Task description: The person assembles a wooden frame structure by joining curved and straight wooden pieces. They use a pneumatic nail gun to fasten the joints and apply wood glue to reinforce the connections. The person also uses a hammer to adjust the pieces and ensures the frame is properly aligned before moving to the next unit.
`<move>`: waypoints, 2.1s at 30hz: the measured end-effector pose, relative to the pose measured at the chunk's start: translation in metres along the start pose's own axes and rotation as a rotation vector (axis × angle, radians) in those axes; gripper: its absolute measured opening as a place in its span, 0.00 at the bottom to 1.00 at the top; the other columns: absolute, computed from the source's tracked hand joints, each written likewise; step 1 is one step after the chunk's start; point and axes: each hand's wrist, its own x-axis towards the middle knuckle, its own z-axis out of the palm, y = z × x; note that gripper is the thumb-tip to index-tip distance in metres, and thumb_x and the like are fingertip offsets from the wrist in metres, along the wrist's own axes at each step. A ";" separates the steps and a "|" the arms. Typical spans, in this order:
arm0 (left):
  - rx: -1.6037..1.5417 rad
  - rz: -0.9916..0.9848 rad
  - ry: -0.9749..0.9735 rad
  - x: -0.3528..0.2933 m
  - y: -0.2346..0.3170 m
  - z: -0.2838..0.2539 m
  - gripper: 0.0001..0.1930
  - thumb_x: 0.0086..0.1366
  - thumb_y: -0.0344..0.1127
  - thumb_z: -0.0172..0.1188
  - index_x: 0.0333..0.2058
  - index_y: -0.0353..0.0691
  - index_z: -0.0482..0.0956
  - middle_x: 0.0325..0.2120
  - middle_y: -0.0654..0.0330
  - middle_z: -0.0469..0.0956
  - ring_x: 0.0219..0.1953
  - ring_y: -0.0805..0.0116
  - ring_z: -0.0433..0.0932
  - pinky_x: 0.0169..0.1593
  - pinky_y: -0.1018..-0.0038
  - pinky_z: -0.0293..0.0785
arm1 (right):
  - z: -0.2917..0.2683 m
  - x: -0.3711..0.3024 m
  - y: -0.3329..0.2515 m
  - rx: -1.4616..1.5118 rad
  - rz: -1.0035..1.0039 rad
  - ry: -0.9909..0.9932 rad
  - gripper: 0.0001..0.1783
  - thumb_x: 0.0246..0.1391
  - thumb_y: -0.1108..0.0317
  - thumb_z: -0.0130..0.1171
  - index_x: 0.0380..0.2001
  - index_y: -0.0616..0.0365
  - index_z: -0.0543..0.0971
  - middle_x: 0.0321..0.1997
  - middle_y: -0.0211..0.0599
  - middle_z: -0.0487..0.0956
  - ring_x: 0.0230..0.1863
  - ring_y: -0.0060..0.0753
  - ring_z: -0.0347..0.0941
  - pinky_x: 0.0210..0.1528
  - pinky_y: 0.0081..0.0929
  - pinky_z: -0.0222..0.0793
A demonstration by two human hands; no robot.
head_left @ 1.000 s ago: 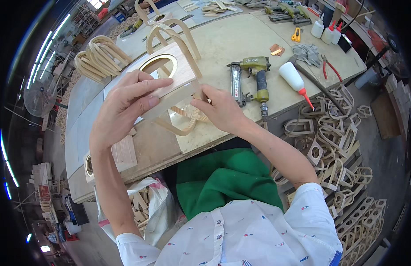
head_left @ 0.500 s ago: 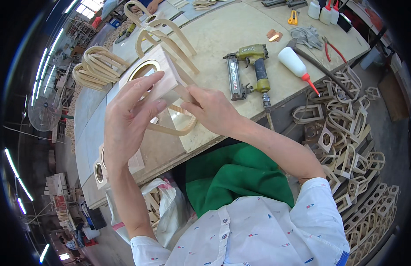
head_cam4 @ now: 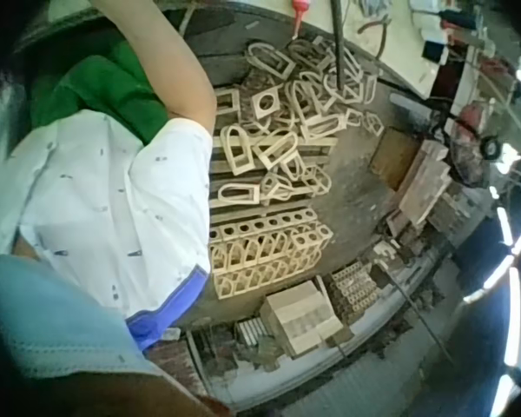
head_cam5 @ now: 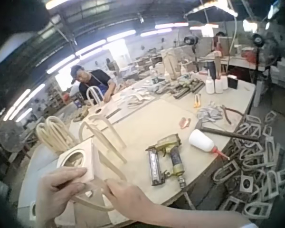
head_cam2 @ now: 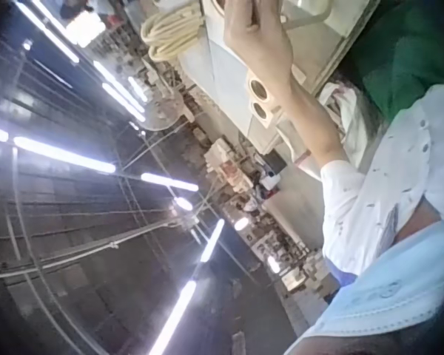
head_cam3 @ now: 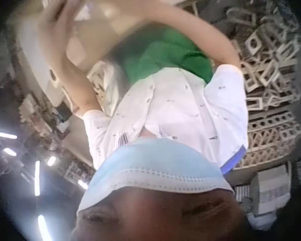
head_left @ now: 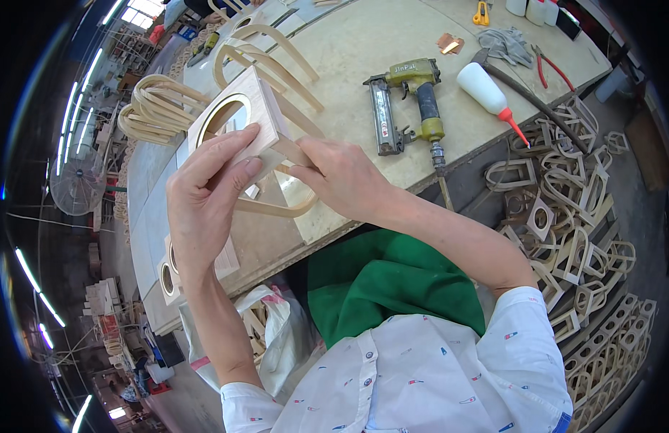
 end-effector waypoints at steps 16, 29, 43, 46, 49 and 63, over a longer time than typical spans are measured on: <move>-0.032 0.011 0.002 -0.004 -0.005 -0.001 0.14 0.58 0.22 0.63 0.44 0.32 0.81 0.40 0.57 0.82 0.39 0.76 0.78 0.44 0.78 0.73 | -0.020 0.001 0.002 -0.040 -0.067 -0.002 0.17 0.55 0.62 0.59 0.42 0.64 0.75 0.34 0.48 0.79 0.37 0.47 0.77 0.40 0.37 0.72; -0.035 0.028 0.010 -0.005 -0.009 -0.001 0.14 0.59 0.24 0.62 0.45 0.33 0.81 0.35 0.61 0.80 0.37 0.76 0.76 0.43 0.79 0.72 | -0.108 0.024 0.157 -0.706 0.774 0.064 0.24 0.45 0.57 0.64 0.36 0.71 0.80 0.38 0.54 0.82 0.41 0.50 0.79 0.44 0.40 0.73; 0.062 0.067 -0.049 0.000 -0.017 -0.009 0.14 0.61 0.26 0.60 0.46 0.34 0.81 0.31 0.64 0.80 0.34 0.79 0.75 0.41 0.80 0.72 | -0.164 0.045 -0.041 -0.086 0.462 -0.071 0.16 0.52 0.61 0.63 0.35 0.64 0.74 0.20 0.31 0.75 0.16 0.19 0.69 0.18 0.21 0.65; 0.047 0.098 -0.029 -0.002 -0.017 -0.008 0.14 0.61 0.27 0.61 0.46 0.35 0.81 0.29 0.63 0.80 0.31 0.78 0.74 0.38 0.79 0.71 | -0.173 0.058 -0.105 -0.127 0.220 -0.220 0.18 0.54 0.61 0.61 0.39 0.66 0.75 0.24 0.35 0.79 0.14 0.15 0.67 0.16 0.17 0.64; 0.064 0.159 -0.003 -0.004 -0.022 -0.006 0.14 0.60 0.27 0.61 0.45 0.35 0.81 0.28 0.61 0.79 0.29 0.77 0.73 0.36 0.78 0.70 | -0.169 0.072 -0.152 -0.254 0.201 -0.341 0.19 0.54 0.63 0.60 0.42 0.68 0.74 0.32 0.41 0.80 0.11 0.14 0.65 0.13 0.12 0.62; 0.057 0.211 0.005 -0.003 -0.020 -0.006 0.13 0.60 0.28 0.60 0.44 0.32 0.80 0.29 0.58 0.80 0.31 0.74 0.76 0.38 0.76 0.71 | -0.137 0.093 -0.204 -0.499 0.409 -0.619 0.14 0.53 0.65 0.59 0.21 0.67 0.77 0.13 0.32 0.75 0.13 0.21 0.71 0.15 0.20 0.64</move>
